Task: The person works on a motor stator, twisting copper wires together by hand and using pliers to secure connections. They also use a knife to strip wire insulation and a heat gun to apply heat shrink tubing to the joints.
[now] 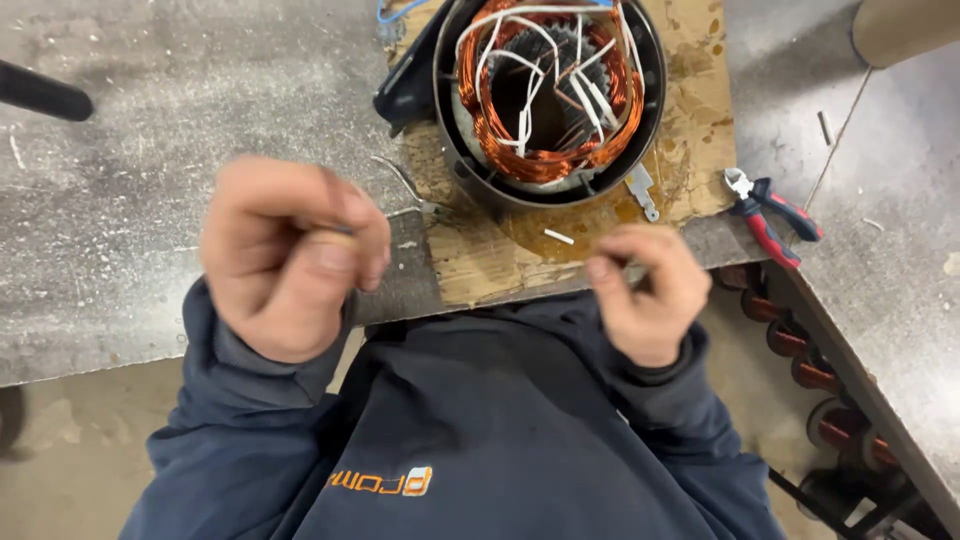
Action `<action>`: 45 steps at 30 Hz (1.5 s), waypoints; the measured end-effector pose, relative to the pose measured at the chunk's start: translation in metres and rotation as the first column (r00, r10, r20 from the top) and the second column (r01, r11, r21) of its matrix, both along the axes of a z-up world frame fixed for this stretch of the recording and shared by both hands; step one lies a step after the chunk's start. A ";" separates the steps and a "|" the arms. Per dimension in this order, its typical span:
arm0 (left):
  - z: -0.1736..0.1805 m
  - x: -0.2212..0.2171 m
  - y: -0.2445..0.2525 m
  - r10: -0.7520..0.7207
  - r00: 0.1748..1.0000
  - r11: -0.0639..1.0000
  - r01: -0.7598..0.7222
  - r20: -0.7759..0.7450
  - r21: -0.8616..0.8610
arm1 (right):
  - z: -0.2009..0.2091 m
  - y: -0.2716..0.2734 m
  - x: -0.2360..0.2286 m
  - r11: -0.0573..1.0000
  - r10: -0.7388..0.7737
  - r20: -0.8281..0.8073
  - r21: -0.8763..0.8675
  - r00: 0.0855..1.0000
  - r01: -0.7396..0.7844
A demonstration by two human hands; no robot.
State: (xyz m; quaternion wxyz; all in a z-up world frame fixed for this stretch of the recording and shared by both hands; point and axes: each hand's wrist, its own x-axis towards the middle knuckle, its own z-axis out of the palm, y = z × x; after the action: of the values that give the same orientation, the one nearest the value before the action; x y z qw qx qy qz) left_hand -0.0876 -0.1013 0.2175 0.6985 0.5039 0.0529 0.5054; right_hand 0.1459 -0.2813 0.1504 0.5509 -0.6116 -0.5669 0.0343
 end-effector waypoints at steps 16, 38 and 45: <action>-0.018 0.053 0.008 0.184 0.711 0.889 0.174 -0.679 0.424 | 0.064 0.076 0.043 0.925 0.101 0.176 -0.378 0.979 -0.028; -0.017 0.078 -0.016 0.517 0.552 0.731 0.114 -0.655 0.673 | 0.040 0.061 0.048 0.965 0.107 0.243 -0.261 0.964 -0.041; -0.017 0.082 -0.019 0.663 0.499 0.599 0.095 -0.558 0.795 | 0.031 0.060 0.043 0.969 0.091 0.227 -0.245 0.970 -0.034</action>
State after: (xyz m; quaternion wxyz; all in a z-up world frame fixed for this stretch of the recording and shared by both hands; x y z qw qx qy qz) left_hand -0.0055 -0.1202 0.2005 0.2095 0.8945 0.2530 0.3033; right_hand 0.1892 -0.2214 0.1813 0.4004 -0.6549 -0.6392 0.0467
